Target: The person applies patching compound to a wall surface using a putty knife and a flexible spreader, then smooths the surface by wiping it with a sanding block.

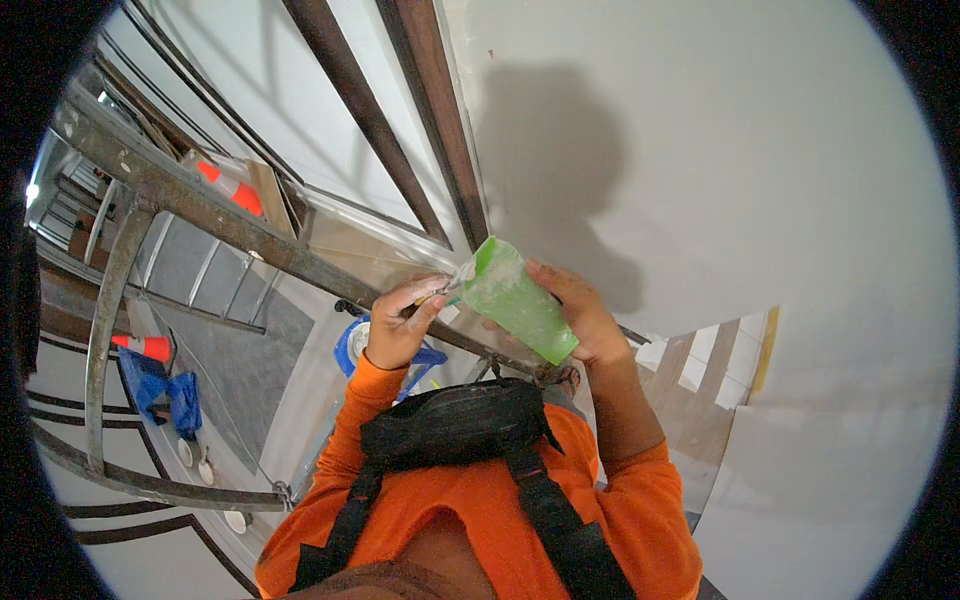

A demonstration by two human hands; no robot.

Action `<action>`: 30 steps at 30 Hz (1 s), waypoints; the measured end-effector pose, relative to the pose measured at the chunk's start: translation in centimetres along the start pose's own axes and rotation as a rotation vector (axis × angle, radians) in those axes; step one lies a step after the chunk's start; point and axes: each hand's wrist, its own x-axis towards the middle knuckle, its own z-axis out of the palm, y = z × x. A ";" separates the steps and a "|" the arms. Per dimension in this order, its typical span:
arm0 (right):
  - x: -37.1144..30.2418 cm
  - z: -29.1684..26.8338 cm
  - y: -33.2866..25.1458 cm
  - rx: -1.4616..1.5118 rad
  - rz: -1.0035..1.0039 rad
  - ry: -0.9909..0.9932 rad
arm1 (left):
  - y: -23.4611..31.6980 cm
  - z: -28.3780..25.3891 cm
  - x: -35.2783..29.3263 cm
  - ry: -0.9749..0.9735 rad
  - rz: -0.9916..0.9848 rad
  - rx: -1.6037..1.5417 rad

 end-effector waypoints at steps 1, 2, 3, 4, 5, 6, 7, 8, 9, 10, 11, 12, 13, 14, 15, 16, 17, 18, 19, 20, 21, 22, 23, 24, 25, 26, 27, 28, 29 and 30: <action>-0.1 -0.1 -0.1 -0.009 -0.002 -0.015 | 0.0 0.1 0.2 -0.004 0.010 0.005; -0.2 -0.2 -0.1 0.014 -0.002 -0.019 | 0.0 0.2 0.3 -0.003 0.012 0.013; -0.2 -0.3 0.0 0.034 0.001 -0.024 | 0.0 0.4 0.4 0.000 0.015 0.019; -0.3 -0.4 0.1 0.055 0.003 -0.030 | 0.0 0.5 0.4 0.005 0.018 0.027; -0.3 -0.4 0.1 0.067 0.009 -0.028 | 0.0 0.5 0.5 0.007 0.020 0.047; -0.4 -0.4 0.1 0.079 0.017 -0.024 | 0.1 0.6 0.5 0.009 0.022 0.066; -0.5 -0.4 0.2 0.091 0.025 -0.022 | 0.2 0.6 0.5 0.013 0.023 0.086; -0.5 -0.7 0.6 0.081 0.018 -0.022 | -0.1 0.5 0.3 0.007 0.032 0.106; -0.6 -1.7 1.0 0.070 0.008 -0.019 | -0.7 0.7 0.3 -0.001 0.043 0.123; -0.5 -2.5 1.6 0.053 0.001 -0.020 | -0.8 0.7 0.2 -0.002 0.054 0.141; -0.5 -3.5 2.7 -0.120 -0.215 -0.047 | -0.6 0.7 -0.1 0.025 -0.009 0.114; -0.5 -4.7 4.0 -0.295 -0.441 -0.070 | -0.1 0.9 -0.4 0.044 -0.065 0.083; -0.3 -4.5 3.4 -0.261 -0.473 -0.092 | 0.4 0.9 -0.9 0.077 -0.117 0.052; 0.0 -4.3 2.9 -0.222 -0.505 -0.116 | 0.7 0.4 -1.6 0.106 -0.161 -0.046; 0.0 -2.9 1.0 0.021 -0.338 -0.117 | 0.8 -0.4 -2.7 0.134 -0.201 -0.151; 0.2 -2.2 -0.2 0.085 -0.278 -0.095 | 0.8 -1.2 -4.1 0.160 -0.248 -0.259; 0.5 -1.4 -1.5 0.150 -0.222 -0.072 | 1.0 -2.0 -5.2 0.206 -0.244 -0.303; 1.2 -1.1 -2.7 0.039 -0.287 -0.037 | 1.6 -2.9 -6.5 0.248 -0.241 -0.346; 2.0 -0.7 -3.8 -0.068 -0.345 -0.007 | 2.0 -3.7 -7.7 0.295 -0.243 -0.386; 2.8 -0.1 -5.0 -0.283 -0.418 0.043 | 2.2 -4.1 -8.7 0.396 -0.248 -0.373; 3.6 0.8 -6.6 -0.504 -0.494 0.095 | 2.4 -4.5 -9.5 0.492 -0.252 -0.364; 4.5 1.4 -7.9 -0.722 -0.569 0.144 | 2.4 -4.8 -10.2 0.588 -0.257 -0.352; 5.7 2.0 -9.0 -0.934 -0.721 0.165 | 2.0 -5.2 -10.8 0.634 -0.231 -0.325; 7.1 2.7 -10.0 -1.146 -0.876 0.179 | 1.5 -5.7 -11.3 0.682 -0.203 -0.296; 8.3 3.4 -11.0 -1.356 -1.036 0.192 | 1.2 -5.9 -11.7 0.728 -0.173 -0.268; 9.2 3.9 -12.2 -1.535 -1.141 0.191 | 1.1 -6.0 -12.0 0.717 -0.156 -0.291; 10.1 4.5 -13.3 -1.714 -1.247 0.183 | 1.1 -6.0 -12.2 0.709 -0.137 -0.313; 10.8 4.8 -14.2 -1.894 -1.352 0.174 | 1.1 -6.0 -12.5 0.700 -0.120 -0.337; 11.6 4.8 -15.1 -2.004 -1.419 0.181 | 1.0 -5.7 -12.4 0.705 -0.093 -0.360; 12.3 4.5 -15.9 -2.114 -1.486 0.189 | 0.9 -5.7 -12.3 0.690 -0.108 -0.363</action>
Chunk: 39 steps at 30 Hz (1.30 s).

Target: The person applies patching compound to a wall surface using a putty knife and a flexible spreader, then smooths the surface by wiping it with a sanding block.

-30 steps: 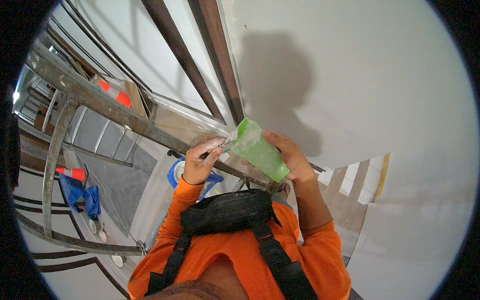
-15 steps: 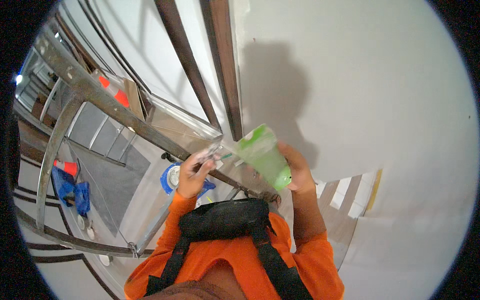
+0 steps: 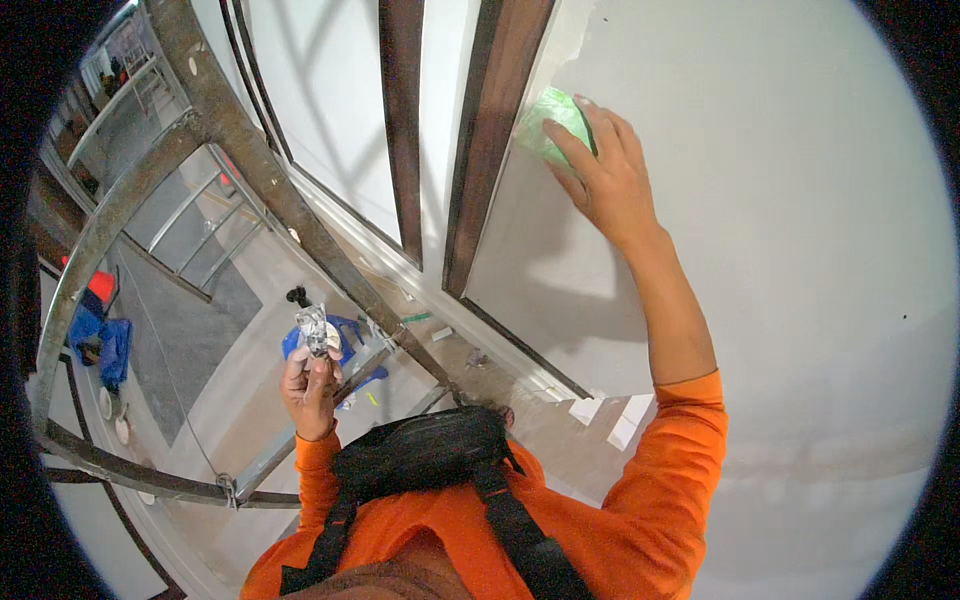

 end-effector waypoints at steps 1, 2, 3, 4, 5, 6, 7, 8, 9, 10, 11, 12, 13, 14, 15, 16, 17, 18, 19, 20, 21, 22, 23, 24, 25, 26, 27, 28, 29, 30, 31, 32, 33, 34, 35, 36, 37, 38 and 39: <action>0.3 0.4 0.7 -0.105 -0.072 0.004 | 0.1 -0.1 0.2 -0.014 -0.018 0.004; 0.6 0.8 1.2 -0.143 -0.096 -0.005 | 0.0 -0.2 0.3 -0.029 -0.035 0.008; 0.9 1.2 1.5 -0.180 -0.117 -0.010 | 0.0 -0.5 0.5 -0.041 -0.050 0.004; 1.2 1.4 1.8 -0.218 -0.138 -0.015 | -0.2 -0.9 0.6 -0.055 -0.066 -0.001; 1.4 1.5 2.1 -0.245 -0.135 -0.024 | -0.3 -1.0 0.7 -0.070 -0.082 -0.007; 1.6 1.9 2.3 -0.267 -0.130 -0.029 | -0.3 -1.0 0.7 -0.065 -0.079 -0.005; 1.8 2.1 2.5 -0.290 -0.125 -0.035 | -0.1 -0.8 0.6 -0.062 -0.077 -0.005; 2.0 2.3 2.6 -0.294 -0.119 -0.039 | 0.0 -0.7 0.5 -0.058 -0.075 -0.004; 2.1 2.4 2.6 -0.297 -0.111 -0.044 | 0.0 -0.8 0.5 -0.063 -0.077 0.001; 2.3 2.4 2.7 -0.301 -0.104 -0.050 | 0.0 -0.8 0.5 -0.067 -0.078 0.006; 2.4 2.5 2.9 -0.308 -0.106 -0.054 | 0.0 -0.8 0.6 -0.072 -0.080 0.010; 2.4 2.6 3.1 -0.312 -0.107 -0.056 | 0.1 -0.8 0.6 -0.077 -0.070 0.017; 2.5 2.7 3.2 -0.317 -0.109 -0.059 | 0.1 -0.7 0.6 -0.082 -0.060 0.023; 2.5 2.7 3.2 -0.321 -0.113 -0.067 | 0.1 -0.6 0.6 -0.087 -0.050 0.028; 2.6 2.6 3.2 -0.326 -0.118 -0.075 | 0.1 -0.8 0.6 -0.097 -0.055 0.035; 2.7 2.6 3.2 -0.330 -0.123 -0.083 | 0.0 -0.9 0.6 -0.106 -0.061 0.041; 2.8 2.5 3.2 -0.341 -0.130 -0.087 | -0.1 -1.1 0.6 -0.116 -0.066 0.048; 2.9 2.5 3.3 -0.351 -0.138 -0.091 | -0.1 -1.1 0.6 -0.126 -0.060 0.053; 2.9 2.5 3.3 -0.362 -0.145 -0.096 | -0.1 -1.1 0.7 -0.135 -0.053 0.058; 3.0 2.6 3.3 -0.382 -0.151 -0.097 | 0.0 -1.1 0.7 -0.145 -0.046 0.064; 3.0 2.6 3.2 -0.400 -0.157 -0.099 | 0.0 -1.0 0.7 -0.138 -0.053 0.051; 3.1 2.7 3.2 -0.419 -0.164 -0.101 | 0.1 -0.9 0.7 -0.132 -0.061 0.039; 3.2 2.7 3.1 -0.430 -0.165 -0.113 | 0.2 -0.8 0.6 -0.126 -0.068 0.027; 3.3 2.5 2.9 -0.440 -0.167 -0.125 | 0.4 -0.6 0.6 -0.123 -0.073 0.029; 3.4 2.5 2.8 -0.450 -0.169 -0.137 | 0.6 -0.5 0.6 -0.121 -0.078 0.031; 3.4 2.7 2.7 -0.466 -0.166 -0.142 | 0.7 -0.4 0.7 -0.119 -0.082 0.034; 3.4 2.8 2.6 -0.483 -0.165 -0.146 | 0.9 -0.3 0.7 -0.122 -0.082 0.036; 3.5 2.8 2.5 -0.501 -0.163 -0.150 | 1.0 -0.2 0.7 -0.124 -0.081 0.038; 3.5 2.8 2.5 -0.509 -0.165 -0.153 | 1.1 -0.1 0.7 -0.127 -0.080 0.040; 3.6 2.8 2.4 -0.517 -0.166 -0.155 | 1.3 0.0 0.8 -0.125 -0.083 0.036; 3.6 2.8 2.4 -0.524 -0.168 -0.157 | 1.4 0.2 0.7 -0.122 -0.087 0.032; 3.7 2.8 2.3 -0.537 -0.172 -0.154 | 1.5 0.2 0.7 -0.119 -0.089 0.029; 3.8 2.8 2.1 -0.550 -0.175 -0.153 | 1.4 0.1 0.7 -0.126 -0.097 0.045; 3.9 2.8 2.0 -0.563 -0.179 -0.153 | 1.4 -0.1 0.7 -0.132 -0.105 0.061; 3.9 2.8 1.7 -0.580 -0.175 -0.161 | 1.3 -0.3 0.6 -0.139 -0.112 0.077; 4.0 2.9 1.4 -0.596 -0.170 -0.168 | 1.3 -0.2 0.6 -0.131 -0.102 0.074; 4.1 3.0 1.1 -0.611 -0.166 -0.175 | 1.2 -0.1 0.6 -0.124 -0.093 0.070; 4.2 3.1 0.8 -0.638 -0.162 -0.189 | 1.2 -0.1 0.6 -0.117 -0.083 0.066; 4.4 3.2 0.5 -0.663 -0.157 -0.202 | 1.2 0.0 0.6 -0.113 -0.081 0.067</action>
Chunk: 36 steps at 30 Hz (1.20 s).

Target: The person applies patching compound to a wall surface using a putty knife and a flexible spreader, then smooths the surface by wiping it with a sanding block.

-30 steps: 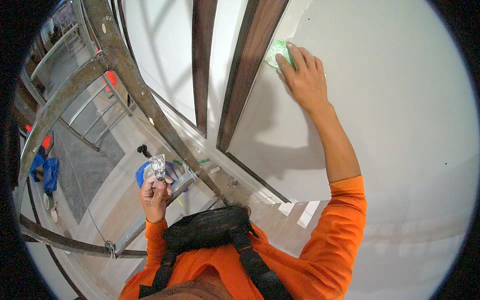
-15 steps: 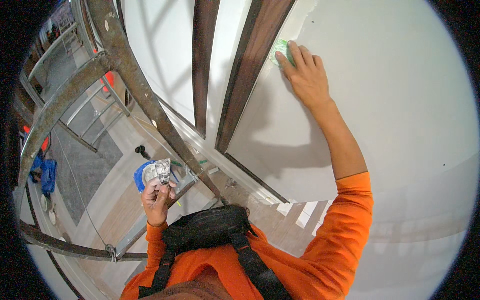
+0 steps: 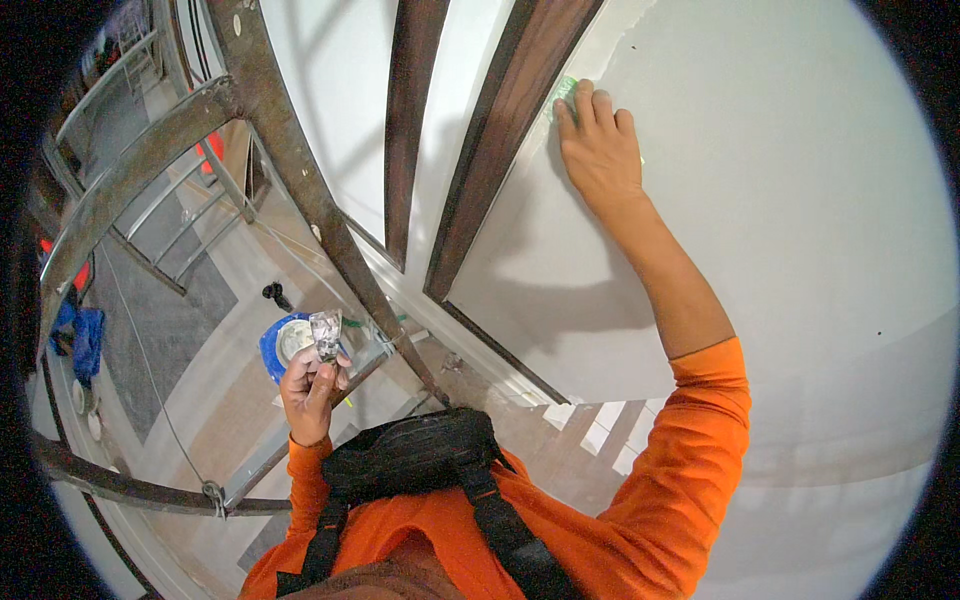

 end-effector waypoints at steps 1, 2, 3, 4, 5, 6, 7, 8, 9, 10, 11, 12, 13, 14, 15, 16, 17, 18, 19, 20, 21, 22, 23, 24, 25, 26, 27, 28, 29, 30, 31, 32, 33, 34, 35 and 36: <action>0.1 -0.1 -0.2 -0.024 0.003 -0.017 | 0.1 0.0 0.0 0.003 0.002 0.000; 0.2 -0.3 -0.4 -0.035 0.008 -0.037 | 0.1 0.0 -0.1 0.007 0.003 0.000; 0.3 -0.5 -0.6 -0.045 0.012 -0.056 | 0.1 0.0 -0.1 0.012 -0.001 -0.002; 0.4 -0.8 -0.6 -0.056 0.017 -0.075 | 0.1 0.0 -0.2 0.017 -0.006 -0.005; 0.4 -1.1 -0.6 -0.053 0.016 -0.102 | 0.0 0.0 -0.2 0.022 -0.011 -0.007; 0.3 -1.6 -0.6 -0.049 0.015 -0.127 | 0.0 -0.1 -0.2 0.014 -0.007 -0.011; 0.3 -2.0 -0.5 -0.045 0.014 -0.153 | -0.1 -0.2 -0.2 0.006 -0.003 -0.015; 0.1 -2.5 -0.5 0.040 0.029 -0.145 | -0.1 -0.3 -0.2 -0.001 0.001 -0.018; -0.2 -3.1 -0.3 0.121 0.045 -0.139 | -0.2 -0.4 -0.2 -0.015 0.003 -0.013; -0.5 -3.4 -0.1 0.203 0.060 -0.133 | -0.3 -0.5 -0.2 -0.029 0.005 -0.009; -0.7 -3.1 0.1 0.257 0.053 -0.118 | -0.3 -0.6 -0.2 -0.042 0.008 -0.003; -1.5 -2.7 0.3 0.308 0.050 -0.109 | -0.3 -0.5 -0.2 -0.044 0.010 -0.013; -2.2 -2.1 0.4 0.359 0.046 -0.101 | -0.3 -0.4 -0.2 -0.045 0.010 -0.023; -2.9 -1.5 0.4 0.357 0.041 -0.086 | -0.3 -0.3 -0.1 -0.046 0.011 -0.033; -3.6 -0.7 0.3 0.356 0.037 -0.071 | -0.4 -0.2 -0.1 -0.052 0.015 -0.042; -4.1 0.1 0.1 0.357 0.031 -0.052 | -0.5 -0.3 -0.1 -0.053 0.021 -0.051; -4.5 0.8 -0.1 0.356 0.031 -0.023 | -0.5 -0.3 -0.1 -0.054 0.028 -0.059; -4.8 1.4 -0.4 0.355 0.031 0.007 | -0.5 -0.3 -0.1 -0.053 0.028 -0.061; -4.9 1.9 -0.6 0.354 0.030 0.037 | -0.5 -0.3 -0.1 -0.054 0.028 -0.063; -5.0 2.2 -0.8 0.346 0.022 0.053 | -0.5 -0.3 -0.1 -0.055 0.028 -0.066; -5.0 2.5 -1.0 0.339 0.013 0.069 | -0.5 -0.3 -0.1 -0.057 0.025 -0.066; -4.9 2.7 -1.1 0.332 0.004 0.085 | -0.5 -0.3 -0.1 -0.060 0.021 -0.067; -4.7 2.8 -1.2 0.329 0.002 0.092 | -0.5 -0.4 0.0 -0.064 0.018 -0.068; -4.5 2.9 -1.4 0.326 0.000 0.098 | -0.5 -0.4 0.0 -0.067 0.020 -0.067; -4.3 2.9 -1.5 0.322 -0.001 0.104 | -0.5 -0.5 0.0 -0.071 0.021 -0.065; -4.3 3.1 -1.5 0.318 0.003 0.101 | -0.4 -0.5 0.0 -0.076 0.023 -0.064; -4.3 3.3 -1.6 0.314 0.006 0.099 | -0.4 -0.4 0.0 -0.073 0.026 -0.071; -4.3 3.3 -1.6 0.309 0.010 0.096 | -0.4 -0.3 0.0 -0.070 0.029 -0.078; -4.4 3.3 -1.5 0.310 0.013 0.086 | -0.3 -0.2 0.0 -0.069 0.032 -0.086; -4.3 3.1 -1.4 0.314 0.015 0.077 | -0.4 -0.2 0.0 -0.072 0.028 -0.080; -4.3 2.7 -1.4 0.318 0.017 0.068 | -0.4 -0.3 0.0 -0.077 0.023 -0.075; -4.4 2.1 -1.2 0.410 0.036 0.081 | -0.4 -0.3 0.0 -0.082 0.018 -0.070; -4.0 0.4 -1.3 0.512 0.048 0.100 | -0.4 -0.4 -0.2 -0.081 0.023 -0.068; -4.1 -0.9 -1.7 0.610 0.058 0.115 | -0.4 -0.4 -0.2 -0.083 0.027 -0.071; -4.7 -2.0 -2.6 0.965 0.238 -0.022 | -0.4 -0.4 -0.2 -0.084 0.032 -0.074; -5.4 -3.4 -3.8 1.313 0.418 -0.169 | -0.1 -0.2 -0.1 -0.126 0.002 -0.101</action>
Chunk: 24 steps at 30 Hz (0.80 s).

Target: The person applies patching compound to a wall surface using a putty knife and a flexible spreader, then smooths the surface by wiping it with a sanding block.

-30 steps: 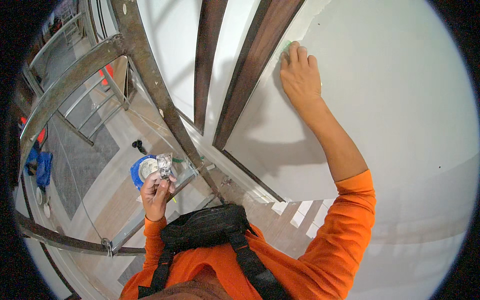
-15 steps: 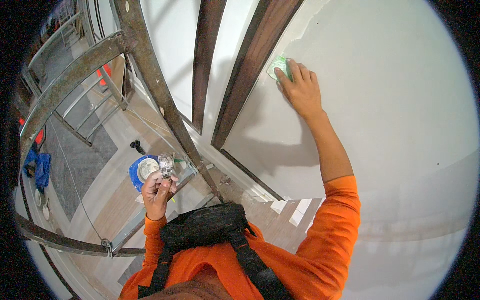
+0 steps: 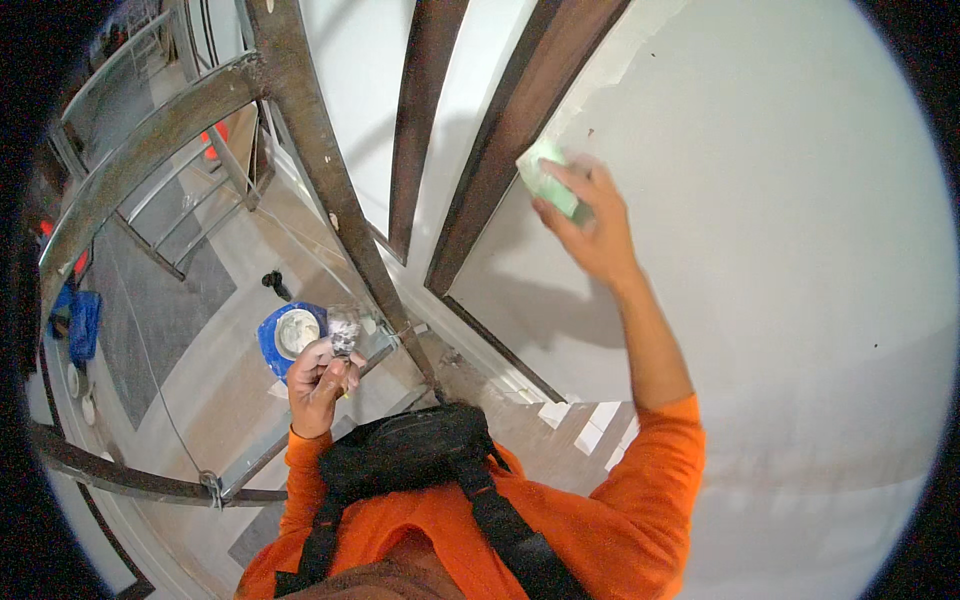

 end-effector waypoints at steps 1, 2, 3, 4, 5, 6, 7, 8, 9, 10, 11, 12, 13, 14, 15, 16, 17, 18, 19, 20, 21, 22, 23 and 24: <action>-1.5 0.6 -1.2 0.336 0.230 -0.081 | 0.7 0.4 0.3 -0.046 -0.031 -0.030; -3.0 1.3 -2.2 0.644 0.322 -0.054 | 1.4 1.0 0.6 -0.097 -0.065 -0.061; -4.5 2.3 -3.1 0.954 0.413 -0.028 | 2.4 1.8 1.1 -0.153 -0.104 -0.026; -5.8 3.2 -3.9 1.269 0.503 0.000 | 3.6 2.7 2.0 -0.207 -0.144 0.014; -6.6 3.9 -4.8 1.371 0.531 0.001 | 4.3 3.3 2.7 -0.261 -0.185 0.053; -7.4 4.4 -5.7 1.473 0.557 0.007 | 4.7 3.5 3.4 -0.337 -0.235 0.061; -7.9 4.8 -6.3 1.578 0.583 0.013 | 5.3 3.9 4.1 -0.350 -0.239 0.106; -8.4 5.1 -6.4 1.598 0.570 -0.010 | 6.0 4.6 4.8 -0.364 -0.243 0.150; -8.9 5.4 -6.4 1.618 0.556 -0.031 | 6.5 5.3 5.3 -0.379 -0.248 0.197; -9.4 5.7 -6.3 1.639 0.542 -0.052 | 6.8 5.8 5.6 -0.364 -0.239 0.196; -9.8 6.0 -6.0 1.615 0.535 -0.071 | 6.9 6.3 5.8 -0.348 -0.229 0.195; -10.3 6.2 -5.6 1.588 0.529 -0.087 | 7.0 6.6 6.0 -0.336 -0.221 0.192; -10.6 6.2 -5.4 1.561 0.523 -0.103 | 7.0 6.8 6.1 -0.332 -0.227 0.182; -10.8 6.1 -5.3 1.523 0.505 -0.127 | 7.1 6.9 6.1 -0.328 -0.234 0.172; -10.9 6.1 -5.2 1.484 0.488 -0.151 | 7.0 7.0 6.1 -0.324 -0.241 0.161; -11.0 6.2 -5.1 1.445 0.472 -0.176 | 6.9 7.0 6.1 -0.326 -0.244 0.171; -11.2 6.1 -5.1 1.399 0.473 -0.184 | 6.7 6.9 6.2 -0.328 -0.246 0.181; -11.2 5.9 -5.2 1.350 0.474 -0.193 | 6.5 6.9 6.2 -0.330 -0.247 0.188; -11.3 5.8 -5.3 1.302 0.475 -0.201 | 6.4 6.9 6.2 -0.342 -0.243 0.199; -11.4 5.7 -5.3 1.280 0.477 -0.207 | 6.4 6.8 6.2 -0.353 -0.239 0.210; -11.5 5.6 -5.3 1.258 0.478 -0.213 | 6.4 6.8 6.2 -0.364 -0.233 0.221; -11.5 5.6 -5.4 1.236 0.479 -0.219 | 6.2 6.7 6.2 -0.369 -0.221 0.220; -11.7 5.7 -5.3 1.218 0.489 -0.202 | 5.8 6.7 6.2 -0.375 -0.210 0.220; -12.0 6.0 -5.2 1.200 0.499 -0.183 | 5.6 6.6 6.2 -0.382 -0.199 0.219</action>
